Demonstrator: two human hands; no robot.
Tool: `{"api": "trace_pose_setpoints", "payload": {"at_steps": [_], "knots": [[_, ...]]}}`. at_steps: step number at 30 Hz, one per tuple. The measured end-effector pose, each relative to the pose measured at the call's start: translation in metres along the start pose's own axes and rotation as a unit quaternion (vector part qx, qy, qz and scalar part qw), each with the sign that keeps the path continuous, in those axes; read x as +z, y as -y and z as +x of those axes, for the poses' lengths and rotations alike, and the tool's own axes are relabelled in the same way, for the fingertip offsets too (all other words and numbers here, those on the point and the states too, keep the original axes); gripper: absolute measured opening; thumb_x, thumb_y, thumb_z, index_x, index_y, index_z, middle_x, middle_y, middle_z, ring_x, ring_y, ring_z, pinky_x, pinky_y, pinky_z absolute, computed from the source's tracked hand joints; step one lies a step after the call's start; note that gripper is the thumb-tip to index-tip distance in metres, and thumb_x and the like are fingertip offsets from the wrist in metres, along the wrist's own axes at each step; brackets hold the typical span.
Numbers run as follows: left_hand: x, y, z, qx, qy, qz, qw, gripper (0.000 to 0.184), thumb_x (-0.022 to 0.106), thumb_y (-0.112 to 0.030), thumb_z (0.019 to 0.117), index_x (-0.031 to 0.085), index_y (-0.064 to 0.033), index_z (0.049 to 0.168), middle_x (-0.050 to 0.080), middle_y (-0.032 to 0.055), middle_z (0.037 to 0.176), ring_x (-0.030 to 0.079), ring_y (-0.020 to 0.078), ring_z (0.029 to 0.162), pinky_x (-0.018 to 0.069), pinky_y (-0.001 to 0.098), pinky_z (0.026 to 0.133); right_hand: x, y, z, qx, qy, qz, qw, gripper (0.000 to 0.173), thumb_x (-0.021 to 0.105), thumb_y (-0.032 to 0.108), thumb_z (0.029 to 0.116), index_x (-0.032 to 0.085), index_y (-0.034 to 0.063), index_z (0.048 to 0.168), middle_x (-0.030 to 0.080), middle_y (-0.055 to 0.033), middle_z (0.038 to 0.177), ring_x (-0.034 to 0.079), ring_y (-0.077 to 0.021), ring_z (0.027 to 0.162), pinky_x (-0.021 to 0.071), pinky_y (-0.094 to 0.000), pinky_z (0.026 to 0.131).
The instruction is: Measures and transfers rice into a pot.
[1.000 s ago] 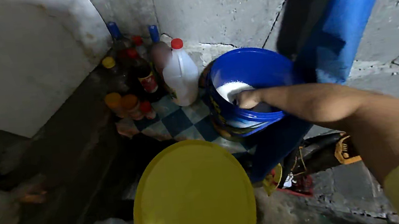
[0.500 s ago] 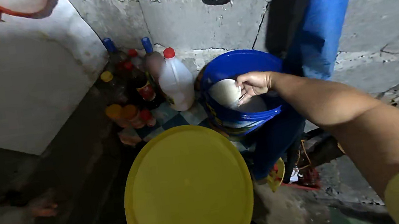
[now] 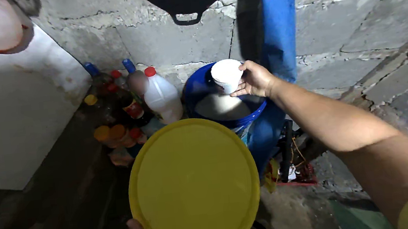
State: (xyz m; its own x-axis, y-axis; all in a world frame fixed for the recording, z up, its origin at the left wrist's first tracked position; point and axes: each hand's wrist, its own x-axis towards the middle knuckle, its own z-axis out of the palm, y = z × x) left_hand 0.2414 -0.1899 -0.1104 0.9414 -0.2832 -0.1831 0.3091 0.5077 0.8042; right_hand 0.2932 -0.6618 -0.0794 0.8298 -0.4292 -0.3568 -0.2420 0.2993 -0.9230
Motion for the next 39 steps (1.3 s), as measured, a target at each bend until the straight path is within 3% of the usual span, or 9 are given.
{"api": "trace_pose_setpoints", "payload": {"at_steps": [2,6,10,15,20,24,29,36,39], "knots": [[0.008,0.003,0.002,-0.010,0.038,0.006,0.999,0.049,0.047,-0.065,0.0984,0.074,-0.0265,0.112,0.079,-0.0031,0.103,0.075,0.0085,0.097,0.0641,0.0320,0.085,0.006,0.004,-0.011,-0.019,0.001,0.014,1.000,0.056,0.025,0.046,0.1071,0.038,0.0110,0.149,0.067,-0.0175,0.122,0.071,-0.0305,0.099,0.0593,-0.0499,0.087],[0.027,0.012,-0.001,-0.032,0.042,0.042,0.998,0.051,0.028,-0.054,0.1089,0.068,-0.0226,0.115,0.078,-0.0045,0.102,0.075,0.0064,0.097,0.0640,0.0293,0.085,0.015,0.015,-0.048,-0.050,0.003,0.027,0.998,0.056,0.023,0.046,0.1074,0.041,0.0096,0.146,0.069,-0.0164,0.117,0.072,-0.0292,0.097,0.0597,-0.0483,0.087],[0.048,0.028,-0.008,-0.090,0.052,0.072,0.992,0.054,0.021,-0.050,0.1110,0.067,-0.0216,0.113,0.078,-0.0058,0.099,0.075,0.0047,0.093,0.0644,0.0279,0.082,0.013,0.019,-0.104,-0.073,0.020,0.046,0.996,0.056,0.024,0.047,0.1063,0.046,0.0089,0.140,0.069,-0.0149,0.115,0.071,-0.0299,0.100,0.0593,-0.0516,0.087],[0.081,0.067,-0.026,-0.183,0.121,0.105,0.970,0.055,0.023,-0.053,0.1100,0.064,-0.0169,0.120,0.078,-0.0024,0.101,0.075,0.0081,0.094,0.0647,0.0304,0.081,-0.011,-0.006,-0.205,-0.081,-0.003,0.085,0.993,0.051,0.030,0.046,0.1047,0.057,0.0106,0.129,0.072,-0.0106,0.108,0.073,-0.0245,0.092,0.0619,-0.0453,0.078],[0.127,0.121,-0.062,-0.263,0.235,0.116,0.928,0.049,0.027,-0.048,0.1113,0.059,-0.0142,0.127,0.077,0.0000,0.106,0.075,0.0108,0.099,0.0642,0.0329,0.086,-0.062,-0.050,-0.320,-0.062,-0.100,0.150,0.982,0.039,0.032,0.035,0.1072,0.047,0.0165,0.138,0.068,-0.0130,0.117,0.072,-0.0299,0.096,0.0628,-0.0497,0.075],[0.164,0.174,-0.105,-0.335,0.340,0.117,0.871,0.048,0.027,-0.043,0.1125,0.053,-0.0112,0.137,0.075,0.0033,0.116,0.073,0.0141,0.107,0.0627,0.0357,0.092,-0.112,-0.095,-0.419,-0.047,-0.208,0.166,0.963,0.037,0.033,0.025,0.1072,0.042,0.0156,0.142,0.067,-0.0137,0.117,0.072,-0.0287,0.094,0.0630,-0.0462,0.075],[0.222,0.247,-0.190,-0.423,0.385,0.177,0.800,0.044,0.025,-0.036,0.1140,0.056,-0.0087,0.131,0.076,0.0045,0.108,0.075,0.0148,0.099,0.0642,0.0356,0.085,-0.167,-0.152,-0.542,-0.058,-0.339,0.217,0.914,0.038,0.036,0.019,0.1054,0.040,0.0122,0.143,0.066,-0.0132,0.117,0.072,-0.0263,0.094,0.0631,-0.0444,0.075],[0.286,0.347,-0.314,-0.495,0.517,0.204,0.668,0.048,0.026,-0.040,0.1133,0.051,-0.0084,0.139,0.072,0.0093,0.116,0.072,0.0207,0.106,0.0624,0.0434,0.090,-0.223,-0.219,-0.679,-0.088,-0.530,0.276,0.797,0.037,0.038,0.019,0.1057,0.043,0.0091,0.141,0.066,-0.0159,0.117,0.072,-0.0292,0.094,0.0635,-0.0469,0.076],[0.312,0.382,-0.361,-0.520,0.553,0.202,0.619,0.045,0.028,-0.037,0.1133,0.053,-0.0085,0.137,0.073,0.0074,0.115,0.072,0.0183,0.107,0.0614,0.0408,0.092,-0.251,-0.248,-0.723,-0.125,-0.588,0.295,0.742,0.042,0.040,0.021,0.1021,0.042,0.0088,0.143,0.065,-0.0163,0.117,0.072,-0.0293,0.093,0.0637,-0.0472,0.075]]}}
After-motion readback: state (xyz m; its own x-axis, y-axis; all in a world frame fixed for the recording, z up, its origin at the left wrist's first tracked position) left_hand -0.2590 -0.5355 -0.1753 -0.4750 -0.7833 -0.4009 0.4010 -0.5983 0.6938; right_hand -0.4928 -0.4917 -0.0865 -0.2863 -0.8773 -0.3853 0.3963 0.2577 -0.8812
